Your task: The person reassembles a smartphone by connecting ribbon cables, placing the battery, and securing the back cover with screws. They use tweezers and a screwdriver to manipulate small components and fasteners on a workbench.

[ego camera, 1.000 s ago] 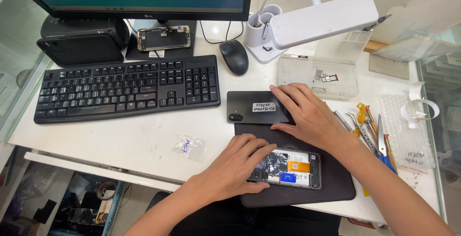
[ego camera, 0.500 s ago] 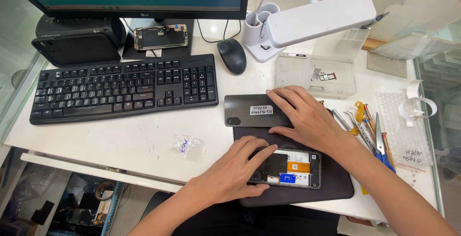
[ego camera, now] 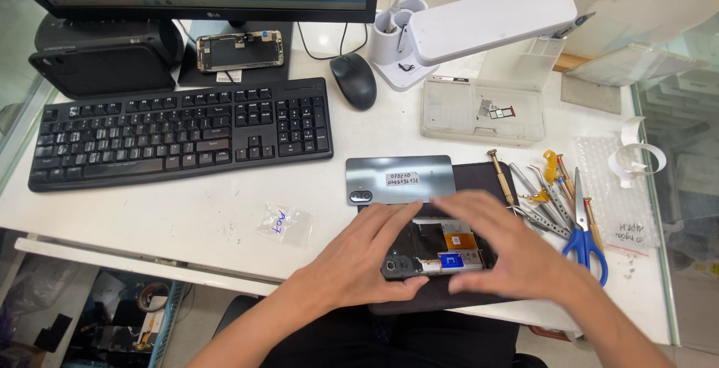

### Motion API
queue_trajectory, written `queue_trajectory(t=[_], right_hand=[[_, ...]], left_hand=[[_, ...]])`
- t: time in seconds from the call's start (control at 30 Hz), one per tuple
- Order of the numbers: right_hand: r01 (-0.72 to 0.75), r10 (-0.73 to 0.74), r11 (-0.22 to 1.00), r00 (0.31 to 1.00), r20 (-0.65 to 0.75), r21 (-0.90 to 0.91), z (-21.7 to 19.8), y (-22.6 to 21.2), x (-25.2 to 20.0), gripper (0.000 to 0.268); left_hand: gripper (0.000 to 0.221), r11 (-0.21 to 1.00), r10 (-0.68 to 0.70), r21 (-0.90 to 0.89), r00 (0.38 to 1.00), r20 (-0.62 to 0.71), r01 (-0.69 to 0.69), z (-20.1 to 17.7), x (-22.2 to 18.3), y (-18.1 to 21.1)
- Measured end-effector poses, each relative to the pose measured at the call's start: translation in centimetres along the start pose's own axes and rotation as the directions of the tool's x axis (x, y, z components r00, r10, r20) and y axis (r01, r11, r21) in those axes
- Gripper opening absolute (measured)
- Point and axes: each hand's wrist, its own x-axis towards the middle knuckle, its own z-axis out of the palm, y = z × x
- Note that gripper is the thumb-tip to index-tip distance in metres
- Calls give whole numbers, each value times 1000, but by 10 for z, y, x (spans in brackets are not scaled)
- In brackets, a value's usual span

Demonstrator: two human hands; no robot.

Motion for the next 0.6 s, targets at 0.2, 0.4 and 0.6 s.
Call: queue_trajectory(t=[0.2, 0.4, 0.6], right_hand=[[-175, 179, 978, 983, -33, 113, 14, -3, -10, 68], [-714, 645, 545, 692, 325, 439, -6, 18, -9, 32], [-570, 526, 574, 807, 269, 587, 5, 17, -15, 31]], left_hand=[[92, 991, -79, -120, 982, -170, 59, -8, 27, 10], [47, 744, -542, -512, 835, -89, 428, -7, 42, 13], [44, 495, -507, -853, 852, -131, 163, 18, 23, -2]])
